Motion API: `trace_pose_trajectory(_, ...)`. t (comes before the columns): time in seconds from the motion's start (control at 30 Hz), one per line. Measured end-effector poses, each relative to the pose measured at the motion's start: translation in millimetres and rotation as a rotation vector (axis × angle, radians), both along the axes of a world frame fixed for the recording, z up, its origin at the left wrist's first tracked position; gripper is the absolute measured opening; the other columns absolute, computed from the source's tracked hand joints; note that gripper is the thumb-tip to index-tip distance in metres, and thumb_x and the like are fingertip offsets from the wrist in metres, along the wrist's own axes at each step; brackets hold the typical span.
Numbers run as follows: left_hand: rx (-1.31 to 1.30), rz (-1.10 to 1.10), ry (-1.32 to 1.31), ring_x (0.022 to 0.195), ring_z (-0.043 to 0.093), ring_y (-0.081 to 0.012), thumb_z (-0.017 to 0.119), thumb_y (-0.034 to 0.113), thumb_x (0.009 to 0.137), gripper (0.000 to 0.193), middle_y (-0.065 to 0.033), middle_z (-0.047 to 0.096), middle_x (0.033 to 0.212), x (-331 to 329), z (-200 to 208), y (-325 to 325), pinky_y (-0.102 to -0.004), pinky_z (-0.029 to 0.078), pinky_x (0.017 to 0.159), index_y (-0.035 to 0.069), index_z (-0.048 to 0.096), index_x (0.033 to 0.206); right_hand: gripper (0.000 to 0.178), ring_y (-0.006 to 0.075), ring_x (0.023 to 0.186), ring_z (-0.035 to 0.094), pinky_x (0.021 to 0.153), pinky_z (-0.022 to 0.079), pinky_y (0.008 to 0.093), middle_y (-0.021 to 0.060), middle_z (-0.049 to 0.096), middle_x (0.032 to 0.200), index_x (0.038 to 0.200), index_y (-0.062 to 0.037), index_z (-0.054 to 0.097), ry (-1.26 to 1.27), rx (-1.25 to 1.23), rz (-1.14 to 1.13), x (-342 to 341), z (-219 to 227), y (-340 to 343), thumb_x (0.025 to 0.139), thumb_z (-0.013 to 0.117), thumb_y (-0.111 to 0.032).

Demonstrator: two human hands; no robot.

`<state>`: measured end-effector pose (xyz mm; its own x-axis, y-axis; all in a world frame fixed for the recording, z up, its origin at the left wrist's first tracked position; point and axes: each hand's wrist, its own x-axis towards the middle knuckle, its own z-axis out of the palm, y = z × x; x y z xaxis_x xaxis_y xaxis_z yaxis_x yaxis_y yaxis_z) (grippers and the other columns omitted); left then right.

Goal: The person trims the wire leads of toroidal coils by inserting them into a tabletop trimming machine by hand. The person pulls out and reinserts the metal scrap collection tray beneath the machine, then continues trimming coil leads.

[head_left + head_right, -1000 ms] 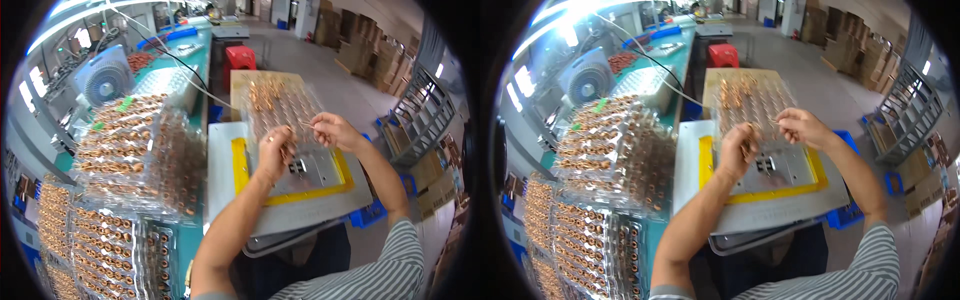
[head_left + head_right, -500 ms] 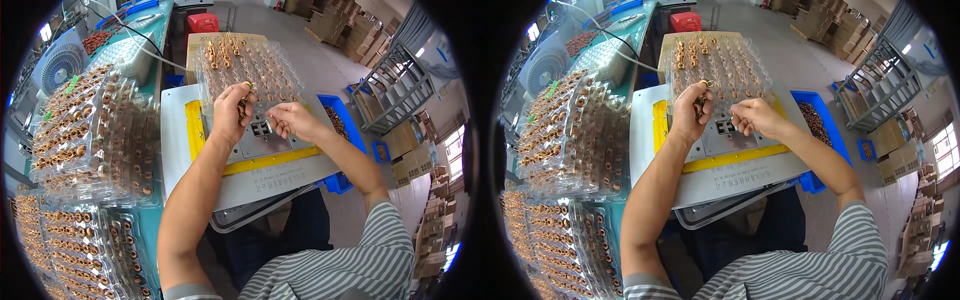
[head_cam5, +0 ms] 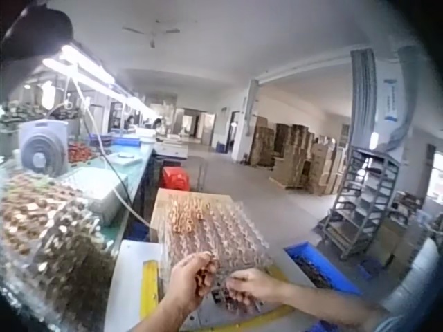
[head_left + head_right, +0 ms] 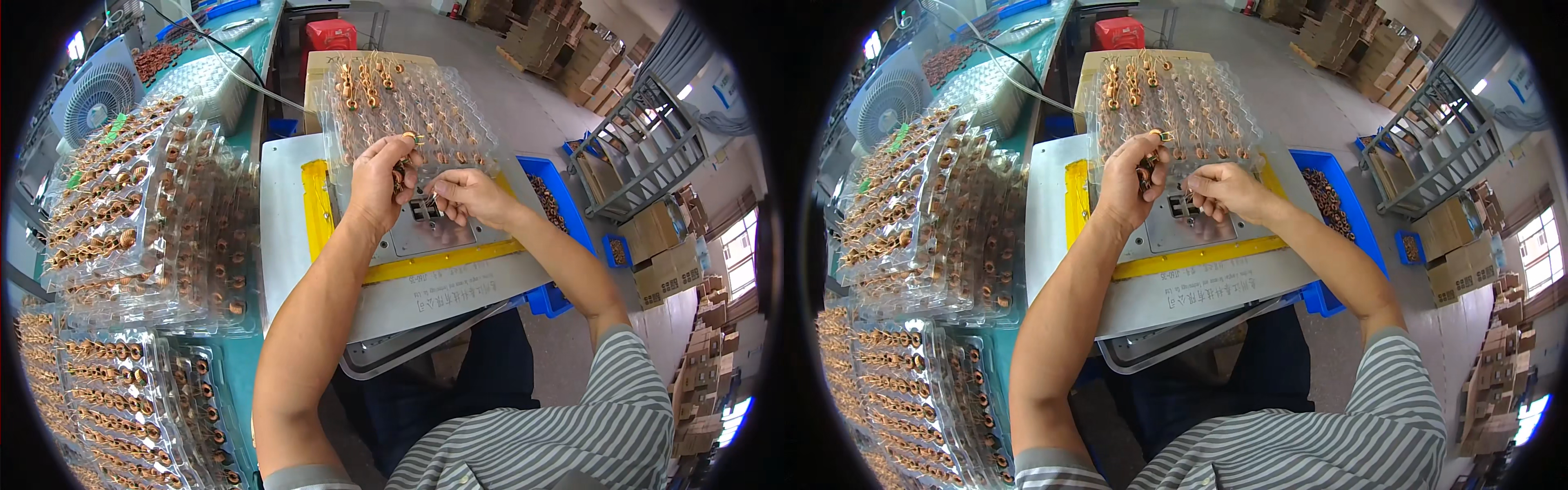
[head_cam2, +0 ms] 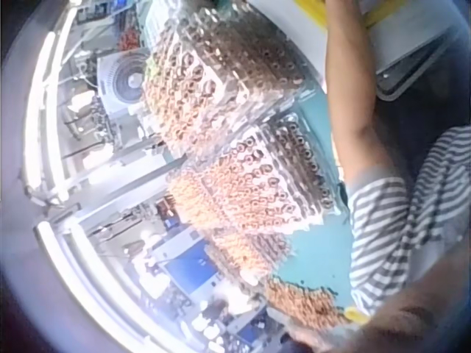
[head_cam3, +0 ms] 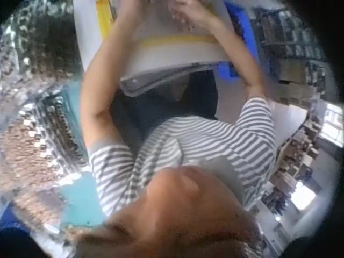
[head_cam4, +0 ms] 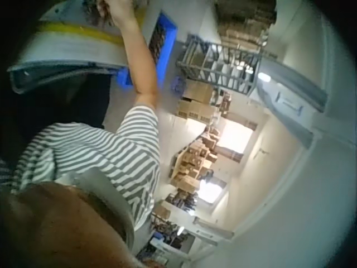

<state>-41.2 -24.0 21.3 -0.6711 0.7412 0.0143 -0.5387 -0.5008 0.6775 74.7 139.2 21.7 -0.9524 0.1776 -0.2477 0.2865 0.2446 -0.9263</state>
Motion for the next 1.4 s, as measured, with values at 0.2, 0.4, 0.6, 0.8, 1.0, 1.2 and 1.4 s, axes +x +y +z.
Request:
trace_pose_trajectory(0.2, -0.044, -0.019, 0.037, 0.056, 0.050, -0.0114, 0.060, 0.019, 0.088, 0.016, -0.0052, 0.059, 0.080, 2.3, 2.7, -0.2, -0.0225, 0.030, 0.039, 0.007, 0.058, 0.098, 0.030, 0.0062, 0.060, 0.055, 0.047, 0.045, 0.0201, 0.0009, 0.059, 0.075, 0.107, -0.0006, 0.063, 0.017, 0.113, 0.049, -1.1, 3.1, 6.5, 0.098, 0.058, -0.029)
trace_pose_trajectory(0.4, -0.029, -0.015, 0.009, 0.053, 0.051, -0.0099, 0.062, 0.018, 0.088, 0.014, -0.0048, 0.060, 0.077, 0.9, 1.4, -0.3, -0.0224, 0.031, 0.037, 0.005, 0.061, 0.094, 0.024, 0.0067, 0.055, 0.055, 0.046, 0.045, 0.0218, 0.0021, 0.062, 0.073, 0.099, -0.0016, 0.063, 0.028, 0.261, 0.024, -4.0, 8.5, -1.4, 0.097, 0.059, -0.025)
trace_pose_trajectory(0.6, -0.038, -0.030, 0.017, 0.053, 0.051, -0.0098, 0.062, 0.018, 0.089, 0.013, -0.0043, 0.059, 0.078, 1.9, 1.8, 0.1, -0.0222, 0.031, 0.038, 0.005, 0.061, 0.093, 0.023, 0.0075, 0.053, 0.055, 0.046, 0.045, 0.0220, 0.0022, 0.063, 0.072, 0.097, -0.0016, 0.064, 0.002, 0.285, 0.035, -3.2, 9.1, 0.4, 0.096, 0.059, -0.024)
trace_pose_trajectory(0.8, -0.051, -0.034, 0.022, 0.054, 0.051, -0.0098, 0.061, 0.017, 0.088, 0.013, -0.0043, 0.060, 0.078, 2.0, 0.8, -0.3, -0.0224, 0.031, 0.038, 0.006, 0.061, 0.093, 0.022, 0.0079, 0.054, 0.055, 0.046, 0.046, 0.0249, 0.0015, 0.062, 0.070, 0.097, -0.0030, 0.067, 0.021, 0.387, 0.121, -6.5, 13.5, 2.0, 0.095, 0.061, -0.024)
trace_pose_trajectory(1.0, -0.049, -0.040, 0.023, 0.055, 0.051, -0.0103, 0.061, 0.017, 0.088, 0.013, -0.0043, 0.059, 0.077, 1.4, -0.1, -1.7, -0.0233, 0.031, 0.039, 0.005, 0.062, 0.095, 0.021, 0.0087, 0.058, 0.059, 0.051, 0.047, 0.0260, 0.0018, 0.064, 0.070, 0.097, -0.0042, 0.068, 0.003, 0.493, 0.114, -5.0, 3.3, -13.0, 0.091, 0.066, -0.024)
trace_pose_trajectory(1.2, -0.038, -0.081, 0.028, 0.057, 0.050, -0.0108, 0.059, 0.021, 0.089, 0.015, -0.0045, 0.060, 0.078, 0.9, -1.3, 1.2, -0.0221, 0.030, 0.039, 0.008, 0.059, 0.096, 0.020, 0.0187, 0.060, 0.064, 0.057, 0.048, 0.0325, 0.0091, 0.066, 0.068, 0.087, -0.0025, 0.068, 0.261, 0.802, 0.082, -7.2, -15.0, -13.4, 0.081, 0.074, -0.021)
trace_pose_trajectory(1.4, 0.082, -0.188, -0.076, 0.057, 0.055, -0.0116, 0.057, 0.023, 0.091, 0.015, -0.0069, 0.064, 0.083, -5.0, -5.7, -0.7, -0.0202, 0.034, 0.035, 0.008, 0.057, 0.095, 0.020, 0.0244, 0.060, 0.065, 0.058, 0.049, 0.0361, 0.0141, 0.067, 0.069, 0.080, -0.0019, 0.068, 0.267, 0.785, 0.036, -7.2, -11.1, -21.7, 0.079, 0.075, -0.021)
